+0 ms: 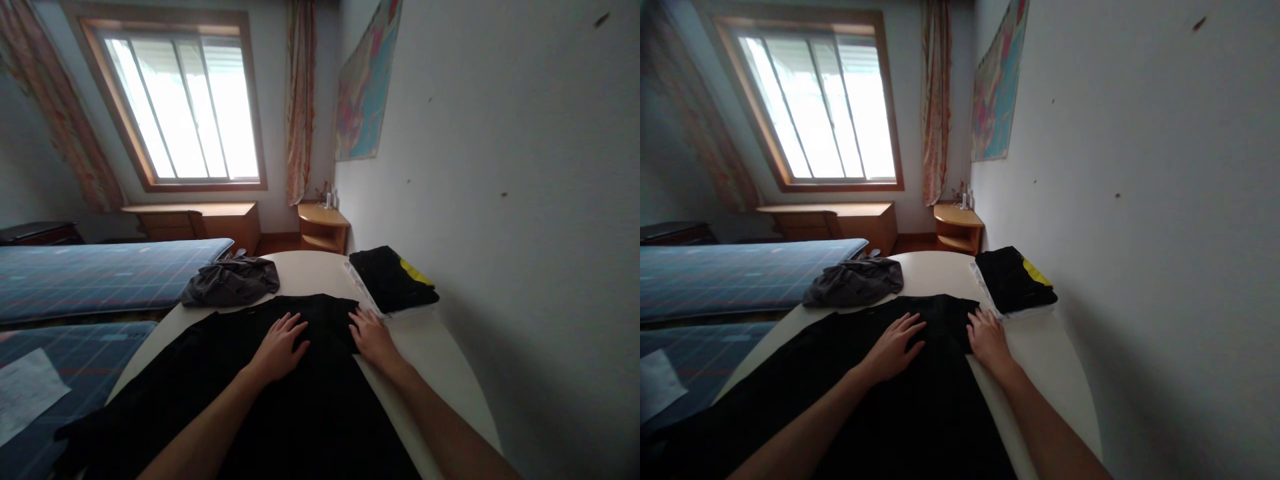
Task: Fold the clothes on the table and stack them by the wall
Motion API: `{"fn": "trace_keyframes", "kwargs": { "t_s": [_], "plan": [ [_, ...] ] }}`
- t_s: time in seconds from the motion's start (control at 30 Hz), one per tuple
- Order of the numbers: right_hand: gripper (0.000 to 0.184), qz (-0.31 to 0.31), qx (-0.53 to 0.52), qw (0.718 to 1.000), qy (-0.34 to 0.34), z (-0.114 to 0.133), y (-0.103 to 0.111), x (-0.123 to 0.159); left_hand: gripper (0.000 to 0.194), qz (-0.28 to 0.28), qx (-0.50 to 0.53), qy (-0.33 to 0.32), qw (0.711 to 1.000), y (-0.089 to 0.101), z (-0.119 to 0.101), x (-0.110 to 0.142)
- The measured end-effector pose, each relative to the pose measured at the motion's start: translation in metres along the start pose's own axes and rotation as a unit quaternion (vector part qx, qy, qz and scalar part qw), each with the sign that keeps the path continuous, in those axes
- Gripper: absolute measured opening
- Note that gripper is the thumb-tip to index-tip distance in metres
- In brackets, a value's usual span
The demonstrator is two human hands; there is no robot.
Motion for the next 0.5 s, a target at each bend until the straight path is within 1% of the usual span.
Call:
{"fn": "trace_keyframes", "kwargs": {
  "t_s": [0.07, 0.13, 0.23, 0.33, 0.4, 0.5],
  "plan": [
    [0.043, 0.000, -0.027, 0.999, 0.023, 0.001, -0.002, -0.002, 0.048, 0.004, 0.002, -0.001, 1.000, -0.001, 0.000, 0.001],
    [0.047, -0.012, -0.063, 0.997, 0.048, 0.005, 0.002, -0.004, 0.047, 0.002, 0.005, 0.001, 1.000, 0.000, 0.000, 0.001],
    [0.055, -0.058, -0.122, 0.986, 0.094, 0.021, 0.021, -0.002, 0.047, -0.002, 0.017, 0.005, 1.000, 0.000, -0.001, 0.000],
    [0.058, -0.102, -0.173, 0.969, 0.146, 0.047, 0.045, 0.008, 0.053, -0.022, 0.043, 0.013, 0.999, 0.001, 0.001, -0.002],
    [0.059, -0.097, -0.202, 0.956, 0.188, 0.067, 0.054, 0.017, 0.056, -0.046, 0.080, 0.031, 0.995, 0.003, 0.006, -0.003],
    [0.061, -0.031, -0.223, 0.936, 0.271, 0.096, 0.055, 0.033, 0.053, -0.076, 0.160, 0.087, 0.980, 0.008, 0.019, -0.004]
  ]
}}
Point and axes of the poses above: each hand's wrist, its own x-axis away from the middle knuckle, its own y-axis out of the back of the hand, z = x × y, the point moved 8 cm from there along -x, towards the middle knuckle, and after that the axes turned 6 degrees about -x, right-handed, at the moved point
